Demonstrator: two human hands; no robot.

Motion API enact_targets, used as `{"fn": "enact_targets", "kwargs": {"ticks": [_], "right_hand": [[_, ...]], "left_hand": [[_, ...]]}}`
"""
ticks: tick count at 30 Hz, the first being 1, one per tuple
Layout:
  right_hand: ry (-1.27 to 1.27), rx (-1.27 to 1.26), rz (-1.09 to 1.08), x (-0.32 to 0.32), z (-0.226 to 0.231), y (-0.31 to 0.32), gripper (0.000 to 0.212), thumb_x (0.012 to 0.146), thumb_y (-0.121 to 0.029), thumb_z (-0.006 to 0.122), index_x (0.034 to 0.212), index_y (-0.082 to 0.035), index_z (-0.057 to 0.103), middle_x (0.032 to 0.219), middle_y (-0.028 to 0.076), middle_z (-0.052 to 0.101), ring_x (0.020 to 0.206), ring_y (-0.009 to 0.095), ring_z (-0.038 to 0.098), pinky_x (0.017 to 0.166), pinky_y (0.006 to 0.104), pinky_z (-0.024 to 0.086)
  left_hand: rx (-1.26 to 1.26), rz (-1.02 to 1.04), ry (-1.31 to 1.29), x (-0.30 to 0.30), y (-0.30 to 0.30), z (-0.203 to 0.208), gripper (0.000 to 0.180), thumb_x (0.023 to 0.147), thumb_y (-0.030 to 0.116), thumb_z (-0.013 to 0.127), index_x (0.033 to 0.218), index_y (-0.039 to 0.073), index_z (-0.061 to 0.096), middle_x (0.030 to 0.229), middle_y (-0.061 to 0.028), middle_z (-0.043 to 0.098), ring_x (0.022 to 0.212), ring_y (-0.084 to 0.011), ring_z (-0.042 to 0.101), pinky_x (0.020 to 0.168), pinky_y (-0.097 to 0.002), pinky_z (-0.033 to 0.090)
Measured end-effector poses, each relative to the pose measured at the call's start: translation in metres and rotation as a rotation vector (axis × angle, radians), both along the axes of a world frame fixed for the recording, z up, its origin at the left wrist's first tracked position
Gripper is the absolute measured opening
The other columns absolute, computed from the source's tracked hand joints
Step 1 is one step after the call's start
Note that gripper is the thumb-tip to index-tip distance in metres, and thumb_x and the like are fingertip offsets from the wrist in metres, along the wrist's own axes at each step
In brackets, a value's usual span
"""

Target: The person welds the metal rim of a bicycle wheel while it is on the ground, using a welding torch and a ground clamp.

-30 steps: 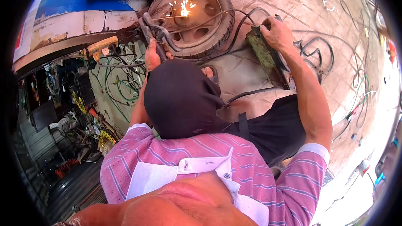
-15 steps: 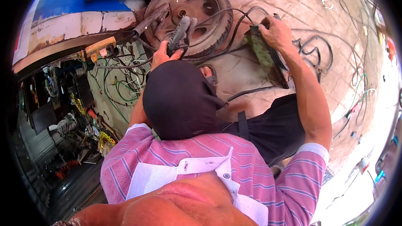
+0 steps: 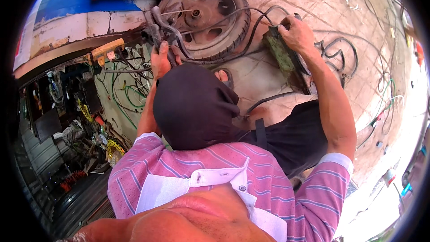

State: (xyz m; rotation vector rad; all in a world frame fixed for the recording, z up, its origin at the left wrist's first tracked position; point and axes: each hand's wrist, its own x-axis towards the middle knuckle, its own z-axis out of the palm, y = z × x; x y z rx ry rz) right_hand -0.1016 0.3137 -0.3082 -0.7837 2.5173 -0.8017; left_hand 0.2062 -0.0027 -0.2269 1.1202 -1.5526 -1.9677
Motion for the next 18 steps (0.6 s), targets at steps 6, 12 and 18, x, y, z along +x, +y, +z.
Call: {"fn": "enact_targets", "kwargs": {"ticks": [6, 12, 18], "right_hand": [[-0.012, -0.006, -0.001, 0.0, -0.001, 0.0, 0.034, 0.092, -0.034, 0.066, 0.107, -0.005, 0.075, 0.104, 0.018, 0.077, 0.099, 0.038, 0.074, 0.088, 0.046, 0.057], [0.01, -0.006, 0.007, -0.001, -0.004, 0.001, 0.034, 0.092, -0.034, 0.066, 0.107, -0.005, 0.075, 0.104, 0.018, 0.078, 0.099, 0.038, 0.074, 0.088, 0.0463, 0.057], [0.008, 0.0, 0.005, 0.001, 0.0, 0.0, 0.034, 0.091, -0.034, 0.066, 0.107, -0.005, 0.075, 0.103, 0.018, 0.078, 0.099, 0.038, 0.074, 0.088, 0.0465, 0.057]], "left_hand": [[-0.267, -0.19, -0.093, 0.003, 0.005, -0.013, 0.032, 0.102, 0.026, 0.073, 0.114, 0.003, 0.055, 0.071, -0.0051, 0.063, 0.053, -0.0159, 0.06, 0.05, -0.0303, 0.048], [-0.267, -0.171, -0.085, 0.001, 0.004, -0.013, 0.032, 0.103, 0.026, 0.073, 0.114, 0.002, 0.054, 0.069, -0.0053, 0.062, 0.053, -0.0153, 0.059, 0.05, -0.0303, 0.047], [-0.279, -0.182, -0.114, -0.007, 0.0, -0.011, 0.033, 0.102, 0.027, 0.073, 0.115, 0.002, 0.055, 0.068, -0.0051, 0.061, 0.053, -0.0155, 0.059, 0.051, -0.0305, 0.047]]}}
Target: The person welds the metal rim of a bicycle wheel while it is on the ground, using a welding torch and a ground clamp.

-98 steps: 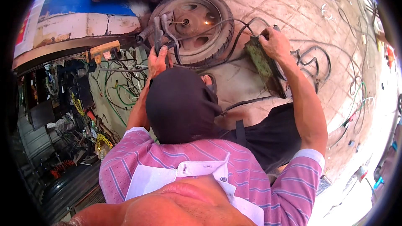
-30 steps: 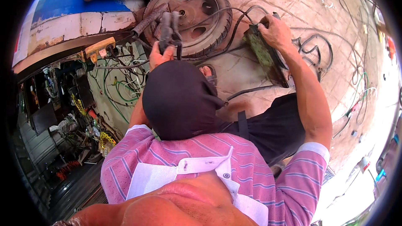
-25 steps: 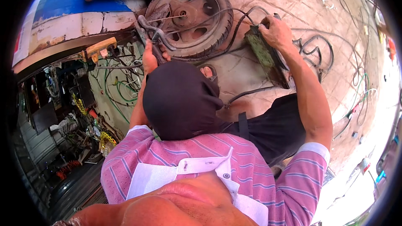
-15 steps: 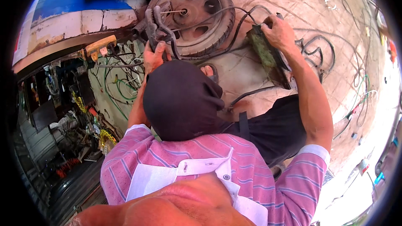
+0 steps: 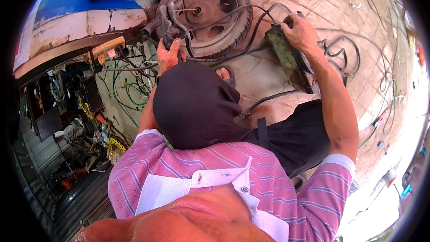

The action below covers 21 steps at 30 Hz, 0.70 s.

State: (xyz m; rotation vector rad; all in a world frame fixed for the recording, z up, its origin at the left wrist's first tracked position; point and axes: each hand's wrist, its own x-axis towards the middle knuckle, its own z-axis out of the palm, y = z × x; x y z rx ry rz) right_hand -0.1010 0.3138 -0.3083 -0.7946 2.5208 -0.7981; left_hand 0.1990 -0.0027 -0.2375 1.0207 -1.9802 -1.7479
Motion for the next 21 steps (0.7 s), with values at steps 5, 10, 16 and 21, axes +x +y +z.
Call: {"fn": "enact_targets", "kwargs": {"ticks": [5, 10, 16, 21], "right_hand": [[0.001, -0.013, 0.003, -0.001, -0.001, 0.001, 0.034, 0.091, -0.033, 0.066, 0.107, -0.005, 0.076, 0.103, 0.018, 0.078, 0.098, 0.038, 0.074, 0.088, 0.0464, 0.057], [0.01, -0.011, 0.001, 0.0, 0.0, 0.001, 0.033, 0.091, -0.033, 0.066, 0.106, -0.005, 0.076, 0.102, 0.018, 0.078, 0.098, 0.038, 0.074, 0.088, 0.0467, 0.057], [0.017, -0.001, -0.007, 0.0, -0.002, 0.001, 0.033, 0.091, -0.033, 0.066, 0.105, -0.005, 0.076, 0.101, 0.019, 0.078, 0.097, 0.039, 0.074, 0.087, 0.0469, 0.057], [0.01, -0.001, 0.001, 0.001, 0.002, -0.001, 0.032, 0.091, -0.032, 0.067, 0.106, -0.004, 0.075, 0.1, 0.017, 0.078, 0.095, 0.036, 0.075, 0.085, 0.0451, 0.058]], "left_hand": [[0.01, 0.004, 0.014, -0.004, -0.002, -0.006, 0.034, 0.102, 0.026, 0.074, 0.116, 0.001, 0.055, 0.068, -0.0048, 0.061, 0.052, -0.0155, 0.059, 0.05, -0.0301, 0.046], [-0.054, -0.02, 0.004, -0.005, -0.005, -0.012, 0.033, 0.101, 0.026, 0.075, 0.113, 0.001, 0.056, 0.067, -0.004, 0.061, 0.052, -0.0144, 0.059, 0.05, -0.0301, 0.046], [-0.054, -0.022, -0.006, -0.006, -0.005, -0.012, 0.033, 0.101, 0.026, 0.075, 0.112, 0.001, 0.057, 0.067, -0.004, 0.062, 0.052, -0.0139, 0.058, 0.049, -0.0296, 0.045], [-0.04, -0.001, 0.033, -0.003, -0.008, -0.018, 0.032, 0.101, 0.027, 0.074, 0.113, 0.002, 0.058, 0.071, -0.0046, 0.063, 0.052, -0.0151, 0.059, 0.049, -0.0302, 0.047]]}}
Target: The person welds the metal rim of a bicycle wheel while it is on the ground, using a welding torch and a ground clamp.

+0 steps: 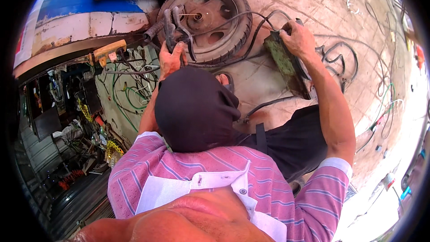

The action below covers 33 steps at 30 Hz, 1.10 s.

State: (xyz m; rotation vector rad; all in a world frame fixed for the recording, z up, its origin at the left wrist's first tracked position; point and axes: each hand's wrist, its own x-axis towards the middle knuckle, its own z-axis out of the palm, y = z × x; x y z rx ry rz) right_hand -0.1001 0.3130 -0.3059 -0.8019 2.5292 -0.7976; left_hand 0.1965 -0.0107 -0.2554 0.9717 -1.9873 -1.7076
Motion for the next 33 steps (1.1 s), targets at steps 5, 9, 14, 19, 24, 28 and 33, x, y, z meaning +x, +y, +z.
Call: {"fn": "enact_targets", "kwargs": {"ticks": [5, 9, 14, 19, 24, 28, 33], "right_hand": [[0.007, -0.009, -0.013, -0.001, -0.004, 0.002, 0.033, 0.091, -0.034, 0.065, 0.104, -0.005, 0.076, 0.101, 0.018, 0.078, 0.097, 0.038, 0.074, 0.086, 0.0465, 0.057], [-0.001, 0.002, -0.01, -0.001, -0.003, 0.0, 0.033, 0.09, -0.033, 0.065, 0.105, -0.006, 0.076, 0.101, 0.017, 0.078, 0.097, 0.037, 0.074, 0.087, 0.0461, 0.057], [-0.011, 0.001, -0.011, 0.0, -0.001, 0.0, 0.033, 0.09, -0.033, 0.065, 0.106, -0.006, 0.076, 0.101, 0.017, 0.078, 0.097, 0.037, 0.074, 0.087, 0.046, 0.057], [-0.011, 0.0, -0.017, 0.0, -0.002, 0.001, 0.033, 0.09, -0.033, 0.066, 0.106, -0.006, 0.076, 0.101, 0.017, 0.078, 0.097, 0.037, 0.074, 0.087, 0.046, 0.057], [-0.014, 0.005, -0.007, -0.001, -0.001, 0.0, 0.033, 0.091, -0.033, 0.066, 0.106, -0.005, 0.076, 0.102, 0.017, 0.078, 0.097, 0.037, 0.074, 0.087, 0.0458, 0.057], [-0.009, 0.017, -0.014, 0.0, 0.003, -0.001, 0.033, 0.091, -0.033, 0.066, 0.106, -0.005, 0.076, 0.103, 0.018, 0.078, 0.098, 0.037, 0.074, 0.088, 0.0458, 0.057], [-0.023, 0.007, -0.008, -0.001, -0.001, -0.001, 0.033, 0.091, -0.033, 0.066, 0.106, -0.005, 0.076, 0.103, 0.019, 0.078, 0.099, 0.038, 0.074, 0.088, 0.0462, 0.057]], "left_hand": [[0.134, 0.12, 0.048, -0.002, 0.008, 0.004, 0.032, 0.103, 0.03, 0.07, 0.113, 0.002, 0.059, 0.078, -0.0069, 0.065, 0.053, -0.0181, 0.061, 0.048, -0.0329, 0.05], [0.289, 0.229, 0.074, -0.001, 0.007, 0.009, 0.034, 0.106, 0.036, 0.064, 0.113, 0.003, 0.058, 0.078, -0.0068, 0.064, 0.054, -0.0206, 0.063, 0.047, -0.0374, 0.054], [0.296, 0.231, 0.041, -0.004, 0.003, 0.015, 0.03, 0.105, 0.033, 0.067, 0.106, 0.004, 0.061, 0.075, -0.0056, 0.062, 0.054, -0.0188, 0.062, 0.047, -0.036, 0.054], [-0.06, -0.012, -0.188, -0.002, 0.002, 0.018, 0.032, 0.099, 0.03, 0.077, 0.105, 0.002, 0.061, 0.075, -0.0055, 0.066, 0.057, -0.0188, 0.064, 0.055, -0.0344, 0.053], [-0.346, -0.06, -0.361, -0.003, 0.018, 0.018, 0.044, 0.094, 0.033, 0.082, 0.114, 0.0, 0.059, 0.086, -0.0191, 0.075, 0.077, -0.0317, 0.074, 0.072, -0.0429, 0.056], [-0.533, -0.174, -0.447, -0.012, 0.041, 0.026, 0.048, 0.091, 0.036, 0.082, 0.115, 0.001, 0.058, 0.097, -0.0269, 0.075, 0.091, -0.0473, 0.073, 0.077, -0.05, 0.056], [-0.519, -0.188, -0.456, -0.013, 0.045, 0.022, 0.051, 0.089, 0.035, 0.084, 0.115, 0.001, 0.055, 0.103, -0.0299, 0.074, 0.102, -0.0527, 0.069, 0.082, -0.0539, 0.055]]}}
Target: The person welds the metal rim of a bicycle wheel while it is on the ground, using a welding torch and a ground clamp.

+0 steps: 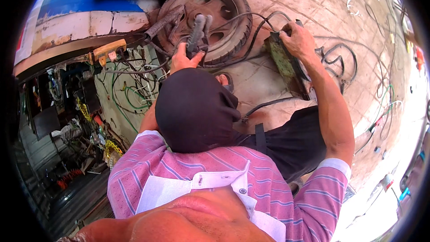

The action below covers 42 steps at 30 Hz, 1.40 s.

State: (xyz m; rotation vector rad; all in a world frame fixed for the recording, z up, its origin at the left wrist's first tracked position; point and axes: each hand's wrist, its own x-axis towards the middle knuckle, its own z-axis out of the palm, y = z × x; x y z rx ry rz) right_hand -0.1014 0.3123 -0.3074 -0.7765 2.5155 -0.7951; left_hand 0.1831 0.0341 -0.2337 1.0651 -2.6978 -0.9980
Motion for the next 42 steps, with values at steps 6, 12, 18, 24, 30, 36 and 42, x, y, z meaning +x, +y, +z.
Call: {"fn": "enact_targets", "kwargs": {"ticks": [6, 12, 18, 24, 30, 36, 42], "right_hand": [[0.01, -0.004, -0.001, -0.001, -0.003, 0.003, 0.032, 0.092, -0.032, 0.067, 0.107, -0.004, 0.074, 0.102, 0.017, 0.078, 0.096, 0.036, 0.074, 0.086, 0.0449, 0.057], [0.012, -0.014, 0.009, 0.0, -0.004, 0.001, 0.03, 0.092, -0.03, 0.069, 0.107, -0.004, 0.073, 0.1, 0.016, 0.078, 0.094, 0.034, 0.074, 0.084, 0.0435, 0.057], [0.035, -0.013, 0.004, -0.001, -0.007, 0.003, 0.03, 0.091, -0.03, 0.07, 0.106, -0.004, 0.073, 0.096, 0.016, 0.077, 0.092, 0.034, 0.074, 0.082, 0.044, 0.056], [-0.091, -0.044, 0.028, -0.001, 0.001, 0.008, 0.033, 0.091, -0.034, 0.067, 0.107, -0.007, 0.075, 0.103, 0.016, 0.077, 0.099, 0.035, 0.074, 0.088, 0.0445, 0.057], [-0.006, -0.002, -0.007, 0.002, 0.004, 0.002, 0.033, 0.091, -0.035, 0.066, 0.107, -0.007, 0.076, 0.105, 0.016, 0.077, 0.1, 0.036, 0.073, 0.089, 0.045, 0.057], [0.009, -0.001, -0.002, 0.002, 0.003, 0.001, 0.033, 0.091, -0.034, 0.065, 0.107, -0.007, 0.076, 0.105, 0.017, 0.078, 0.1, 0.037, 0.073, 0.09, 0.0464, 0.057], [0.022, -0.005, -0.009, 0.002, -0.001, 0.0, 0.033, 0.091, -0.033, 0.065, 0.106, -0.006, 0.076, 0.103, 0.018, 0.078, 0.099, 0.038, 0.074, 0.089, 0.0469, 0.057]], "left_hand": [[0.679, 0.36, 0.519, 0.006, -0.028, -0.005, 0.029, 0.104, 0.031, 0.068, 0.112, 0.004, 0.061, 0.071, -0.0053, 0.062, 0.052, -0.0179, 0.06, 0.046, -0.0332, 0.05], [0.859, 0.492, 0.639, 0.015, -0.044, -0.002, 0.034, 0.106, 0.036, 0.063, 0.111, 0.003, 0.062, 0.078, -0.0082, 0.065, 0.055, -0.0202, 0.064, 0.047, -0.036, 0.054], [0.047, -0.1, -0.069, 0.007, -0.027, 0.004, 0.05, 0.088, 0.038, 0.083, 0.116, 0.004, 0.059, 0.098, -0.0239, 0.074, 0.091, -0.0438, 0.074, 0.078, -0.0517, 0.056], [0.003, 0.014, 0.101, 0.017, -0.013, -0.011, 0.052, 0.086, 0.035, 0.086, 0.119, 0.003, 0.06, 0.099, -0.02, 0.073, 0.096, -0.04, 0.073, 0.083, -0.0488, 0.056], [0.52, 0.166, 0.542, 0.02, -0.028, -0.005, 0.036, 0.1, 0.025, 0.075, 0.12, 0.002, 0.057, 0.073, -0.0057, 0.065, 0.055, -0.0139, 0.06, 0.053, -0.0293, 0.048], [0.534, 0.195, 0.48, 0.028, -0.034, -0.001, 0.038, 0.098, 0.029, 0.076, 0.117, 0.003, 0.056, 0.071, -0.0055, 0.063, 0.057, -0.0159, 0.06, 0.054, -0.0304, 0.047], [0.561, 0.209, 0.433, 0.031, -0.034, -0.015, 0.044, 0.095, 0.031, 0.081, 0.12, 0.003, 0.057, 0.075, -0.006, 0.063, 0.059, -0.0163, 0.06, 0.054, -0.0315, 0.048]]}}
